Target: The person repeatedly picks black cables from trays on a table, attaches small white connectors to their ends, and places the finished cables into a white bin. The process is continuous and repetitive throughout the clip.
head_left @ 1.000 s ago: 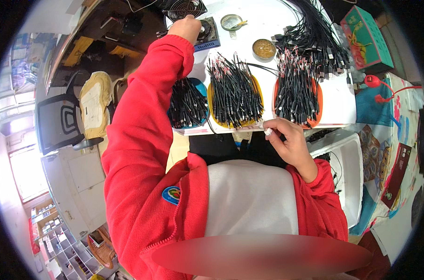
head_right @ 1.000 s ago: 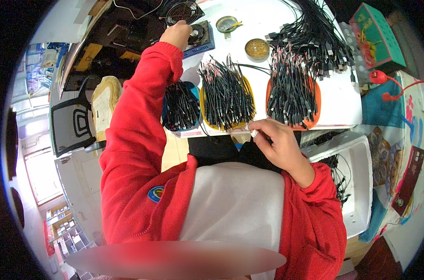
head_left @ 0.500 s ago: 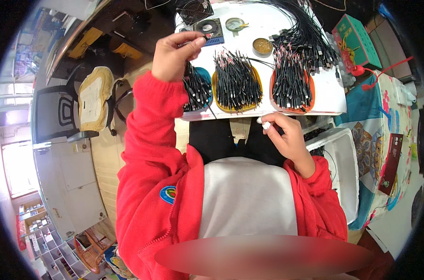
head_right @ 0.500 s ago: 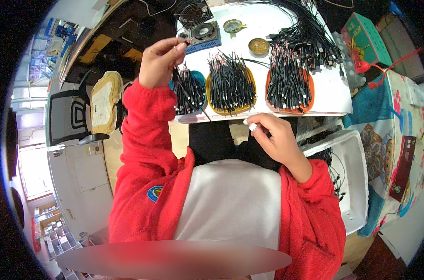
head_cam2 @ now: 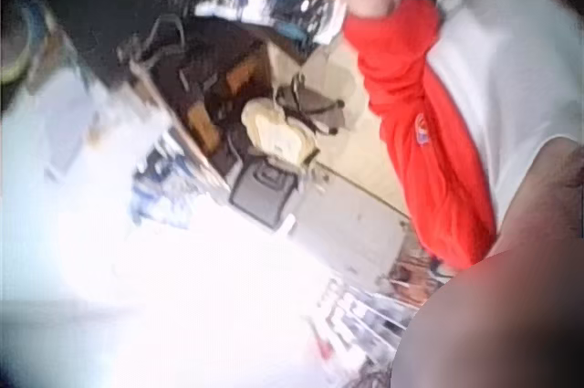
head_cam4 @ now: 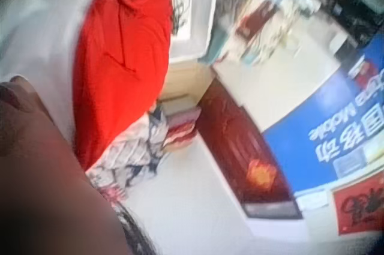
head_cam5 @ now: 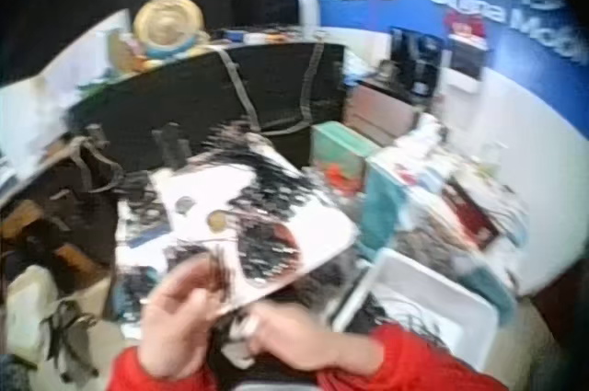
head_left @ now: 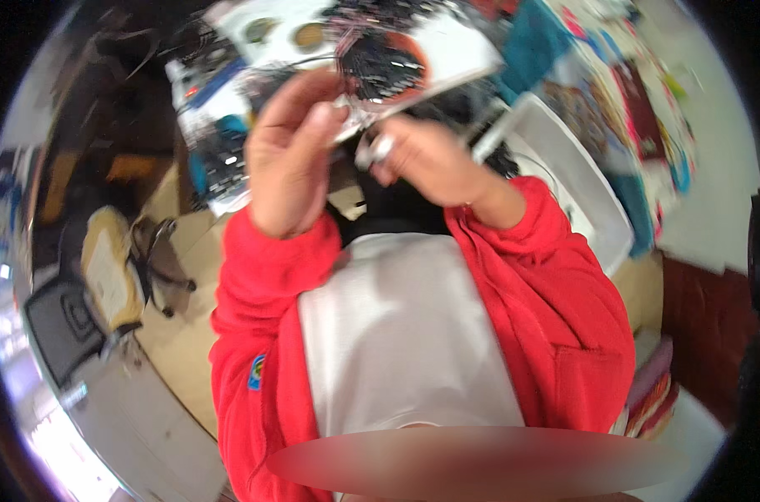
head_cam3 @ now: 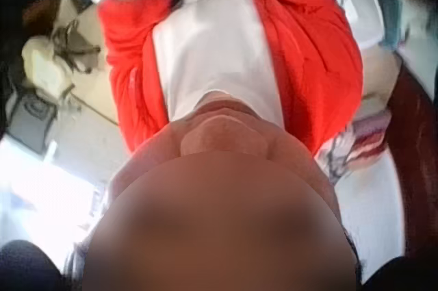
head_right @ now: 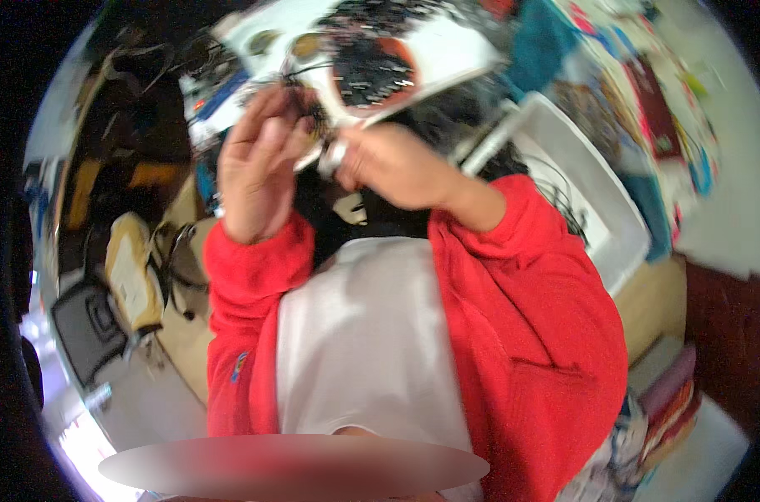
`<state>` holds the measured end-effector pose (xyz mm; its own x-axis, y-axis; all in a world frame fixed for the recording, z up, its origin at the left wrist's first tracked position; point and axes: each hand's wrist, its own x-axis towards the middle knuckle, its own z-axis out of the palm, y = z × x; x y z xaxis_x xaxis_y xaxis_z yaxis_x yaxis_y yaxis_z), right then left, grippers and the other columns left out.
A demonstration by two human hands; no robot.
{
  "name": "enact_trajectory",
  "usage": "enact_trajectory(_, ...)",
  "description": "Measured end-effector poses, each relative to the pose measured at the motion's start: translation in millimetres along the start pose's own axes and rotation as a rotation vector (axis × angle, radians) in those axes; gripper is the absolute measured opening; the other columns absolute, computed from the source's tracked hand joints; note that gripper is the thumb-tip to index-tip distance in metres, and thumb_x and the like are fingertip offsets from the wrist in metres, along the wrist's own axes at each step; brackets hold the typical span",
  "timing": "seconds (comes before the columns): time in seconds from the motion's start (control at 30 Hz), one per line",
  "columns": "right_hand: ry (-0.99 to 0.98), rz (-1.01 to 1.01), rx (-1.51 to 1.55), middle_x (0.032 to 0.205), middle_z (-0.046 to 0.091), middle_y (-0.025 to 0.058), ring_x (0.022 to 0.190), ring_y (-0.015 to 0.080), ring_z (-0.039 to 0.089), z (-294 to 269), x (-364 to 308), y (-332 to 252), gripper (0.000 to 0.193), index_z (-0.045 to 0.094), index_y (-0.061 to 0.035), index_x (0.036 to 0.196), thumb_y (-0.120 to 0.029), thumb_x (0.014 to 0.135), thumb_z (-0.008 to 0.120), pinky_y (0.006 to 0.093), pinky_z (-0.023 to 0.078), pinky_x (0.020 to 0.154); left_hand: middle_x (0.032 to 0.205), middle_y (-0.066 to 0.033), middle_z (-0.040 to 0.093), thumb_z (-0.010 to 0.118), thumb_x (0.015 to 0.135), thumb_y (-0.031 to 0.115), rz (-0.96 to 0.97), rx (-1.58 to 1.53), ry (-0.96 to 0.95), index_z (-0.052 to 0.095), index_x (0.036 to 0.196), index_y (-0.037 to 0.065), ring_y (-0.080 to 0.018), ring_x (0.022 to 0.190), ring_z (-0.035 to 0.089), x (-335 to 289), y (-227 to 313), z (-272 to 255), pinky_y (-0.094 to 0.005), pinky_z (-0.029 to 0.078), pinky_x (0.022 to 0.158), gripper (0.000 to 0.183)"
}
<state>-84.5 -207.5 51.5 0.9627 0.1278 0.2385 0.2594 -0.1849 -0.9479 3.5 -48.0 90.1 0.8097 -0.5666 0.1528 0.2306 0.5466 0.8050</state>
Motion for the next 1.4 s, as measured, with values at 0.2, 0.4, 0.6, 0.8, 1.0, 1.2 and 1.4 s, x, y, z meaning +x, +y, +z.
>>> enact_trajectory(0.2,0.874,0.085,-0.412,0.082,0.057,0.0028,0.075,0.0089,0.051,-138,-146,-90,0.026,0.054,0.0001,0.109,-0.019,0.100,0.038,0.0211,0.041,0.069,0.117,-0.0120,0.057,0.056,0.088,0.006,-0.308,0.267,-0.037,0.052,0.122,-0.002,-0.0195,0.111,0.054,7,3,-33,-0.0284,0.045,0.088,0.035)
enact_trajectory(0.4,0.607,0.536,-0.807,0.073,0.055,0.0108,0.067,0.0217,0.053,-155,-236,-35,0.023,0.051,0.0010,0.099,-0.020,0.097,0.041,0.0337,0.042,0.062,0.105,-0.0087,0.061,0.057,0.089,0.007,-0.411,0.380,-0.020,0.057,0.113,-0.002,-0.0117,0.091,0.057,-1,-17,-77,-0.0235,0.045,0.079,0.025)
enact_trajectory(0.6,0.182,1.073,-0.981,0.089,0.061,0.0273,0.089,0.0435,0.058,-117,-258,190,0.022,0.053,0.0035,0.092,-0.016,0.086,0.046,0.0489,0.045,0.076,0.090,-0.0058,0.063,0.057,0.088,0.007,-0.325,0.667,0.136,0.063,0.104,-0.001,-0.0090,0.075,0.054,-23,-7,-119,-0.0204,0.041,0.066,0.019)
enact_trajectory(0.8,0.203,1.259,-0.990,0.085,0.061,0.0297,0.085,0.0472,0.058,-83,-229,254,0.050,0.061,0.0049,0.084,-0.043,0.090,0.049,0.0512,0.046,0.076,0.084,-0.0084,0.063,0.062,0.083,0.005,0.037,1.293,0.448,0.064,0.097,0.000,-0.0149,0.072,0.058,-15,20,-166,-0.0274,0.046,0.066,0.015)
enact_trajectory(1.0,0.121,0.841,-1.005,0.068,0.060,0.0234,0.067,0.0396,0.060,-113,-125,144,0.034,0.059,0.0047,0.077,-0.026,0.088,0.053,0.0460,0.044,0.060,0.082,-0.0184,0.059,0.066,0.078,0.017,0.229,1.937,0.595,0.060,0.084,0.000,-0.0369,0.076,0.059,35,23,-208,-0.0446,0.048,0.068,0.019)
enact_trajectory(1.2,0.011,0.470,-0.748,0.071,0.059,0.0210,0.068,0.0400,0.058,-55,6,38,0.020,0.056,0.0011,0.082,-0.018,0.087,0.054,0.0425,0.044,0.059,0.080,-0.0212,0.060,0.069,0.078,0.024,-0.013,1.961,0.699,0.055,0.079,-0.002,-0.0396,0.074,0.060,42,14,-226,-0.0470,0.049,0.065,0.029)
enact_trajectory(1.4,-0.029,0.211,-0.568,0.070,0.059,0.0208,0.067,0.0371,0.060,-11,115,43,0.023,0.057,0.0018,0.079,-0.020,0.086,0.057,0.0419,0.045,0.059,0.067,-0.0173,0.063,0.068,0.078,0.019,0.053,1.582,0.769,0.064,0.077,0.000,-0.0330,0.064,0.063,37,26,-232,-0.0395,0.048,0.061,0.019)
